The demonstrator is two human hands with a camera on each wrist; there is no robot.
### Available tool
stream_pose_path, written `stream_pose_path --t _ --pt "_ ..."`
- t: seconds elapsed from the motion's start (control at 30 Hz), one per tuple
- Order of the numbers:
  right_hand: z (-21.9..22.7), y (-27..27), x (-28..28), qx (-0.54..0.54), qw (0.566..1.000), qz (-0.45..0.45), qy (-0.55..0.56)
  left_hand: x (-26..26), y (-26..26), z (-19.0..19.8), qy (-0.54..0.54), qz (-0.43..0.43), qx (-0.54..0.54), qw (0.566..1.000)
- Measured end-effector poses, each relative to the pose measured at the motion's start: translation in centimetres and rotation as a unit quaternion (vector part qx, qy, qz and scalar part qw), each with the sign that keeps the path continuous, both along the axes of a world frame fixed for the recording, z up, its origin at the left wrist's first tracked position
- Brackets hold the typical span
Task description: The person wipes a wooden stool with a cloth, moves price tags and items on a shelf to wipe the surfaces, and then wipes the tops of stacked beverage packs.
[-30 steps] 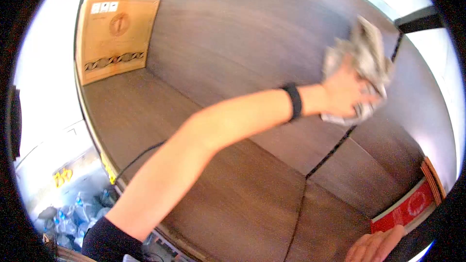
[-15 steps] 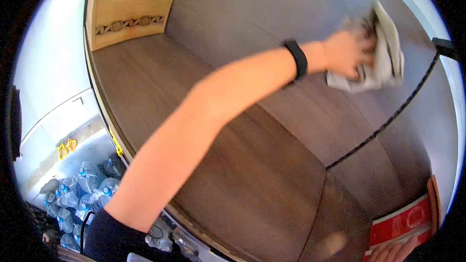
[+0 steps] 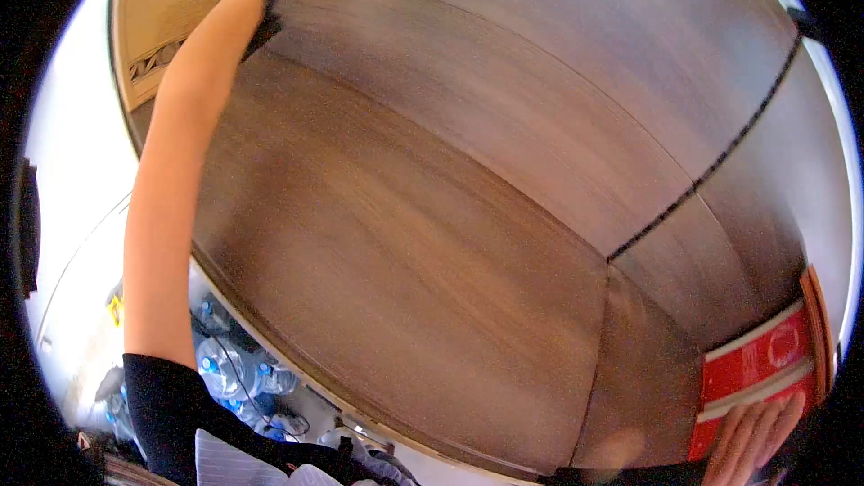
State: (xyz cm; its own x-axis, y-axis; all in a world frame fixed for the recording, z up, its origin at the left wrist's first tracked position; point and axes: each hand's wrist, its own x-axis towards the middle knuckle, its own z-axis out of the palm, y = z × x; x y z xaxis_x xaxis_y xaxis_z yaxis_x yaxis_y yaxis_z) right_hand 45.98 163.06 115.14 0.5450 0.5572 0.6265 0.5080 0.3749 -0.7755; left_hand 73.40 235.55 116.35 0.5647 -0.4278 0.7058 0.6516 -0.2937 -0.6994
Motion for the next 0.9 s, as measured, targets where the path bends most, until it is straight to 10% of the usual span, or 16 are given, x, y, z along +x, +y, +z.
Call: stream_pose_path --t 0.17,0.3,0.4,0.47,0.6,0.67,0.8,0.9 --pt "0.6 0.3 -0.2 -0.025 0.999 -0.002 -0.022 -6.9 3.9 -6.5 0.032 -0.163 -0.479 0.862" --pt "-0.8 1.1 -0.9 -0.004 1.000 -0.015 -0.015 -7.8 3.8 -3.7 0.124 -0.003 -0.668 0.734" --pt "-2.1 1.5 -1.5 0.207 0.954 -0.215 -0.014 -9.0 3.2 -3.9 0.237 0.101 -0.682 0.684" --pt "-1.6 1.6 -1.2 0.136 0.980 -0.145 -0.032 -8.6 3.5 -8.0 0.141 0.062 -0.582 0.798" --pt "-0.2 2.0 -0.9 -0.003 0.998 -0.050 -0.028 -9.3 -0.1 -7.4 0.290 0.152 -0.620 0.713" --pt "-0.4 1.9 -0.9 -0.050 0.998 -0.027 -0.039 -6.9 5.9 -10.4 0.209 0.079 -0.657 0.720" --pt "0.4 1.6 -0.3 -0.088 0.995 0.006 -0.050 -9.0 1.5 -11.7 0.122 0.078 -0.632 0.761" --pt "1.2 1.7 -0.2 -0.119 0.991 0.012 -0.059 -12.3 -7.0 -7.9 0.313 0.113 -0.722 0.607"
